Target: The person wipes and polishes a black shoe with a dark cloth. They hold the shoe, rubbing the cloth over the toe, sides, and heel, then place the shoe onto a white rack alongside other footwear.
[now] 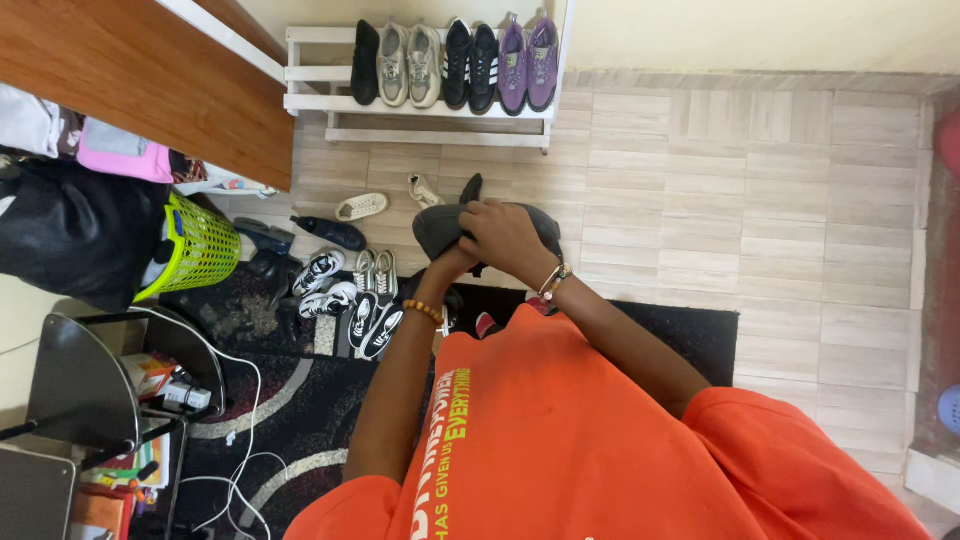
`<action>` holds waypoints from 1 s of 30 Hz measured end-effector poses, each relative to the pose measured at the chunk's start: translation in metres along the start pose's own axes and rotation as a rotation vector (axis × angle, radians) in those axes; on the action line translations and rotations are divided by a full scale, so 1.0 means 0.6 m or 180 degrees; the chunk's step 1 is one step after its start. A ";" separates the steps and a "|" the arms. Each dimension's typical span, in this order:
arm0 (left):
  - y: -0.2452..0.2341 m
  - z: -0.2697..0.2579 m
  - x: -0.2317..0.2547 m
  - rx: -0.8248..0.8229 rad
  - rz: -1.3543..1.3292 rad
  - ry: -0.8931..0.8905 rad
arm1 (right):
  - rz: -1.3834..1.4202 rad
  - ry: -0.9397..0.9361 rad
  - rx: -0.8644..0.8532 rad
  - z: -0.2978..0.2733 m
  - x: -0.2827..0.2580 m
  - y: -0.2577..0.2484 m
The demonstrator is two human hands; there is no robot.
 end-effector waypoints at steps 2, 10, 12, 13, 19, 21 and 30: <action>0.008 -0.004 0.003 -0.0005 -0.0632 0.0059 | 0.0163 0.0059 0.0015 0.006 0.002 -0.009; -0.029 0.053 -0.091 0.0049 -0.1182 -0.0005 | 0.1094 0.0365 -0.0450 0.025 0.026 -0.058; -0.033 0.060 -0.097 0.0327 -0.1299 0.0044 | 0.2265 0.0340 -0.0231 0.019 0.042 -0.065; -0.032 0.058 -0.088 0.0315 -0.1290 0.0056 | 0.2253 0.0341 -0.0215 0.018 0.051 -0.066; -0.012 0.008 0.039 0.0453 -0.0941 0.0263 | 0.1925 0.1060 0.0337 0.019 0.094 -0.078; -0.012 0.003 0.063 0.0504 -0.0789 0.0371 | 0.2227 0.0925 0.0391 0.015 0.093 -0.096; -0.032 0.024 0.104 0.0572 -0.0098 0.0699 | 0.1131 0.0699 0.0686 0.000 0.069 -0.143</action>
Point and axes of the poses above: each hand's wrist, its own z-axis towards the middle knuckle, its own y-axis out of the palm, x = y × z, the point moved 3 cm from there along z, towards the middle knuckle, and after that the axes turned 14 degrees about -z, right-handed, at the moved point
